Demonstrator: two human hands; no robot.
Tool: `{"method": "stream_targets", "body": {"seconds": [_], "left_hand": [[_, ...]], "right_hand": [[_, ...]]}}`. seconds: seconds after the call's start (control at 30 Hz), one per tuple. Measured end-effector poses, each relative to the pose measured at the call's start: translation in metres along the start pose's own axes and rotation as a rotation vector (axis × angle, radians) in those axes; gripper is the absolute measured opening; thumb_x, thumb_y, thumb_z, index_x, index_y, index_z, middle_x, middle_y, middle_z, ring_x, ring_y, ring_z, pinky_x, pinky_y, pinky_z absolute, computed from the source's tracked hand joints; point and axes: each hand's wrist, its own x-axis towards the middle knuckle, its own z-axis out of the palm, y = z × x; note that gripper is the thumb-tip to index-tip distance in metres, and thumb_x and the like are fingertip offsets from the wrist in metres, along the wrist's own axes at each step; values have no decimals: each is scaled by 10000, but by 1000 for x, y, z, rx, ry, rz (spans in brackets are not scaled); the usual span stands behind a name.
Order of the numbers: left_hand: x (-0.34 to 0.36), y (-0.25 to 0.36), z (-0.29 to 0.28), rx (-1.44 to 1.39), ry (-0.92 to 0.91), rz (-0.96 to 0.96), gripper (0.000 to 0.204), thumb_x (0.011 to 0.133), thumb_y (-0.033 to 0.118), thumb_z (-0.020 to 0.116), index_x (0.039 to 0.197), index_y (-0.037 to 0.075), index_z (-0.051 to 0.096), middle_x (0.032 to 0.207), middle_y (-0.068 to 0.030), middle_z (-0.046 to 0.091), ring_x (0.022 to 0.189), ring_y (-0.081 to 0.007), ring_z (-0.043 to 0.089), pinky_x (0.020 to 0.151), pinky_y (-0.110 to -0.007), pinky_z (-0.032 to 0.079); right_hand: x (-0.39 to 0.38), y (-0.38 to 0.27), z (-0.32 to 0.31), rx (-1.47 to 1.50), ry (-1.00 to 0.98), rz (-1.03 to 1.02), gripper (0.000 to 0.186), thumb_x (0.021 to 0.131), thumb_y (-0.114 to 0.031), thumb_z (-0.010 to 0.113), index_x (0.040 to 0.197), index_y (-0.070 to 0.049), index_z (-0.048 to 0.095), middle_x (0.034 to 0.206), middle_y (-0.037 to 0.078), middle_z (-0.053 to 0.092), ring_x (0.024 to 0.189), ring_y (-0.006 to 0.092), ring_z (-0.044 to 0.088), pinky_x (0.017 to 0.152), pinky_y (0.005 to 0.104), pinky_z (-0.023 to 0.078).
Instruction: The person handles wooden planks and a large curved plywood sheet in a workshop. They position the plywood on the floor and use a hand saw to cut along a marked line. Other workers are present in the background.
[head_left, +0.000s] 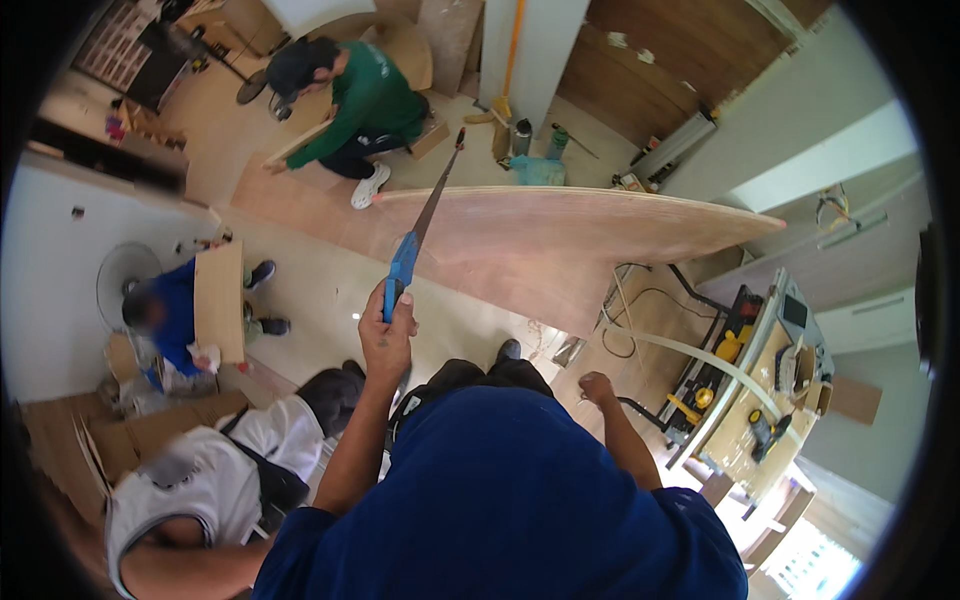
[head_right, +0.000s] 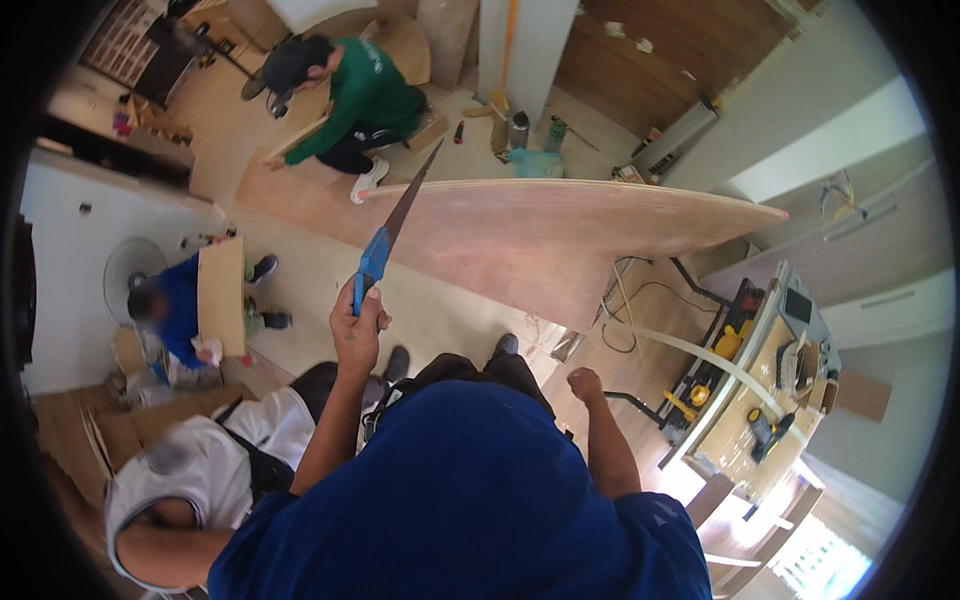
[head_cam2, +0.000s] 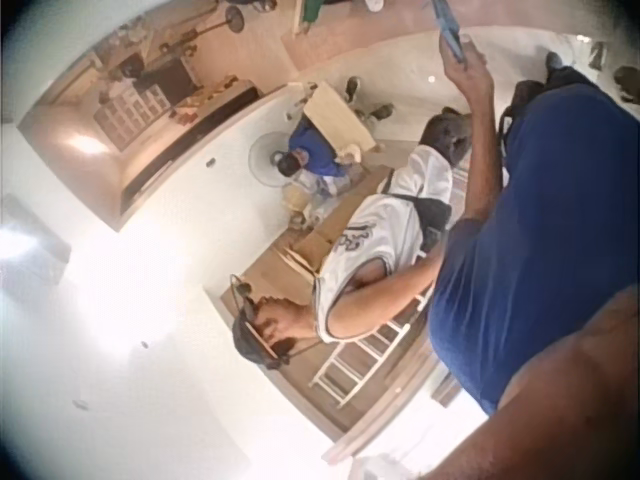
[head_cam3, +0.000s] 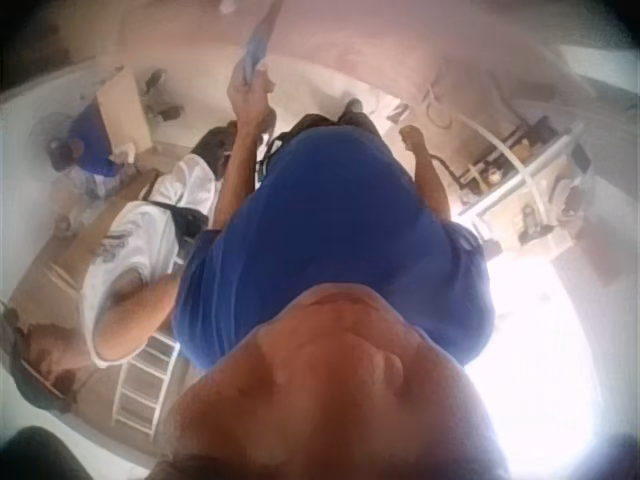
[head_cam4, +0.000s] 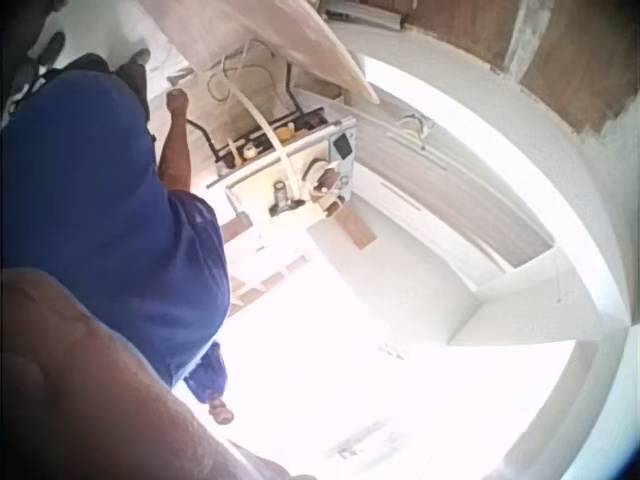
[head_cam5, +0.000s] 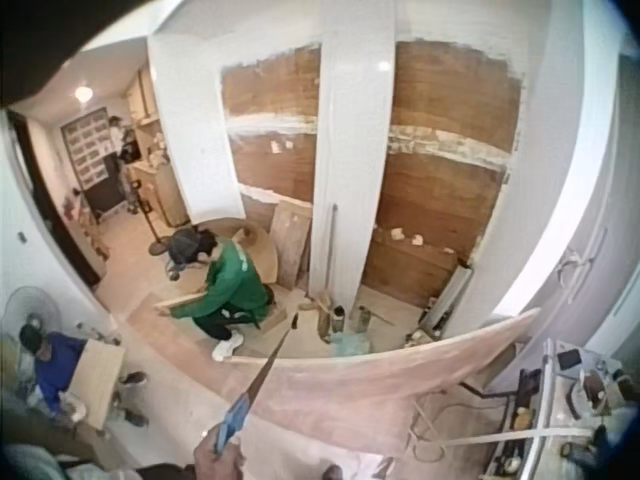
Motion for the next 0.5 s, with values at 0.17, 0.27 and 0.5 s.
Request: {"method": "stream_targets", "body": {"seconds": [0.17, 0.27, 0.5], "left_hand": [[-37, -17, -7, -66, 108, -23, 345, 1062, 231, 612, 1274, -40, 586, 722, 16, 511, 590, -79, 510, 624, -279, 520], [-65, -26, -13, -114, 137, -31, 348, 1062, 241, 612, 1270, -37, 588, 737, 2, 542, 590, -80, 523, 628, -280, 531], [-147, -41, -37, -280, 121, -157, 404, 1037, 242, 643, 1316, -41, 571, 781, -38, 582, 587, -114, 567, 630, -309, 562]], "right_hand": [[47, -44, -41, 493, 55, 31, 339, 855, -362, 673, 954, -47, 748, 1071, 203, 739, 1025, 394, 690, 894, 472, 552], [76, -89, -108, 290, -53, -56, 414, 862, -424, 649, 941, -31, 751, 1025, 252, 737, 978, 419, 704, 887, 504, 542], [94, -291, -288, 2185, -398, -600, 531, 1106, -360, 512, 1493, -3, 450, 1418, 222, 581, 1288, 304, 609, 1099, 441, 505]]}}
